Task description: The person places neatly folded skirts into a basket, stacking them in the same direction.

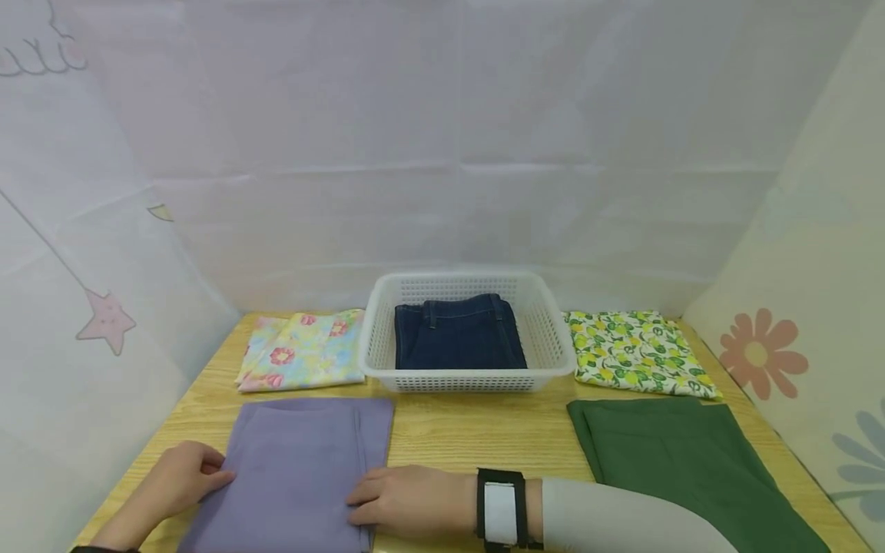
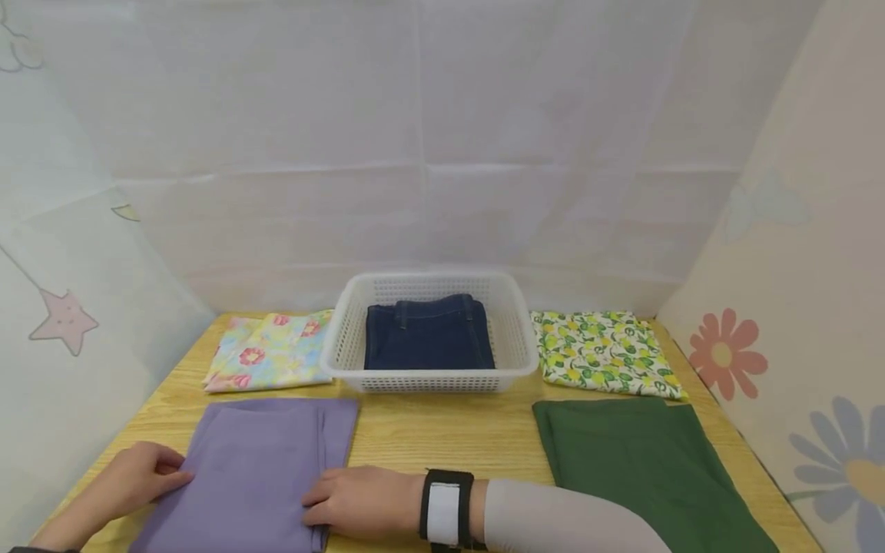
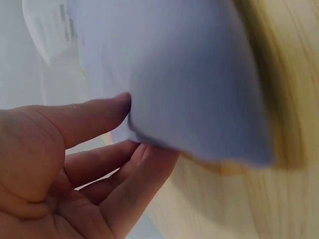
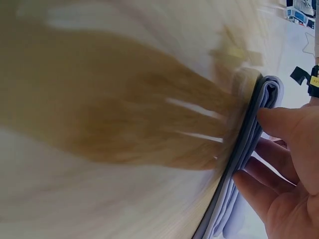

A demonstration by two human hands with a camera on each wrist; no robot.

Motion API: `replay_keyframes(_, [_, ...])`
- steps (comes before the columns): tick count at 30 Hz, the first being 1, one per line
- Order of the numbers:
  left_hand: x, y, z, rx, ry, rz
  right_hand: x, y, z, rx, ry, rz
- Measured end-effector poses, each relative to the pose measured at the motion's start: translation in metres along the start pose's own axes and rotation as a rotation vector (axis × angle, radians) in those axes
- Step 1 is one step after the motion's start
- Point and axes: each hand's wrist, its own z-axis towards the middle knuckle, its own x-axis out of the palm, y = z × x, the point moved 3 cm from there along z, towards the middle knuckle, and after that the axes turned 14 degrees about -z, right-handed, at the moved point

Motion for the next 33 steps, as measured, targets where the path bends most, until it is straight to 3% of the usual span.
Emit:
replay_keyframes(8, [0.021,-0.034,0.0,0.027,0.047,-0.102,-0.005,0.006,-0.045,0.034,-0.028,0.048])
replay_keyframes(16, [0.05,-0.072,0.0,0.208,0.1,-0.148,-0.012,0.008,-0.089,0.084,-0.06,0.131])
replay_keyframes(20, [0.064,-0.094,0.002,0.24,0.112,-0.151,-0.015,0.006,-0.114,0.117,-0.08,0.174])
replay_keyframes(27, [0.091,-0.132,0.009,0.301,0.165,-0.217,-0.02,0.001,-0.16,0.173,-0.191,0.284])
replay_keyframes(33, [0.11,-0.154,0.011,0.385,0.21,-0.266,-0.023,-0.005,-0.193,0.257,-0.192,0.393])
